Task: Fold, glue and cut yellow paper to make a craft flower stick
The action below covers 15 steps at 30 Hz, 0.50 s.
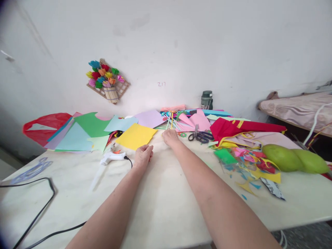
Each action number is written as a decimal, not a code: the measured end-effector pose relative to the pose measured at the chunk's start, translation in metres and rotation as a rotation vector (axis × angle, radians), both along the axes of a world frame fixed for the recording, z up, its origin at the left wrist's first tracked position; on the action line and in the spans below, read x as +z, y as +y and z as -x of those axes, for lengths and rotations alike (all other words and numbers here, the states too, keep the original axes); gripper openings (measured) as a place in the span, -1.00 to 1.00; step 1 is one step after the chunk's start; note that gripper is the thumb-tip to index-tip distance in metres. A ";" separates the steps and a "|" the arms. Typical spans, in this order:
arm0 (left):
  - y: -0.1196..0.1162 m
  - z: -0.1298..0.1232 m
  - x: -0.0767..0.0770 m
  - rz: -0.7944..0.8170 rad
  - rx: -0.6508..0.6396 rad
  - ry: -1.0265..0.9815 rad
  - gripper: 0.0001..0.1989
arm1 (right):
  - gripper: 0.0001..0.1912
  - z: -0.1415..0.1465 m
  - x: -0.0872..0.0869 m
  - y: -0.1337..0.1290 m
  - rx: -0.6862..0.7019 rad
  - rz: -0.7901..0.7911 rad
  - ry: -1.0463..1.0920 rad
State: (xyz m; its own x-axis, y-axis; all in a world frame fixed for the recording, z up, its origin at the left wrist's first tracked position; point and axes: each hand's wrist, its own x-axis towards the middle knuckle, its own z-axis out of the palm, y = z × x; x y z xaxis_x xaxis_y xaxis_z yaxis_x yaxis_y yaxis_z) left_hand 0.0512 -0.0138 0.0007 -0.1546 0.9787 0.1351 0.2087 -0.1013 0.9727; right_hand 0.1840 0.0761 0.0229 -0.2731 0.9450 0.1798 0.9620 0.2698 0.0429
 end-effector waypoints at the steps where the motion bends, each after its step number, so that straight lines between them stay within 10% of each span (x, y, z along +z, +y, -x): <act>1: 0.001 0.000 -0.001 -0.004 -0.002 0.000 -0.75 | -0.69 0.000 0.000 0.001 -0.031 -0.034 0.045; 10: 0.002 0.002 -0.001 -0.048 -0.009 -0.083 -0.84 | -0.88 -0.003 0.009 0.000 -0.065 0.212 1.215; 15: 0.002 0.005 0.000 -0.056 0.022 -0.159 -0.84 | -0.92 -0.002 0.007 -0.013 0.043 0.451 1.322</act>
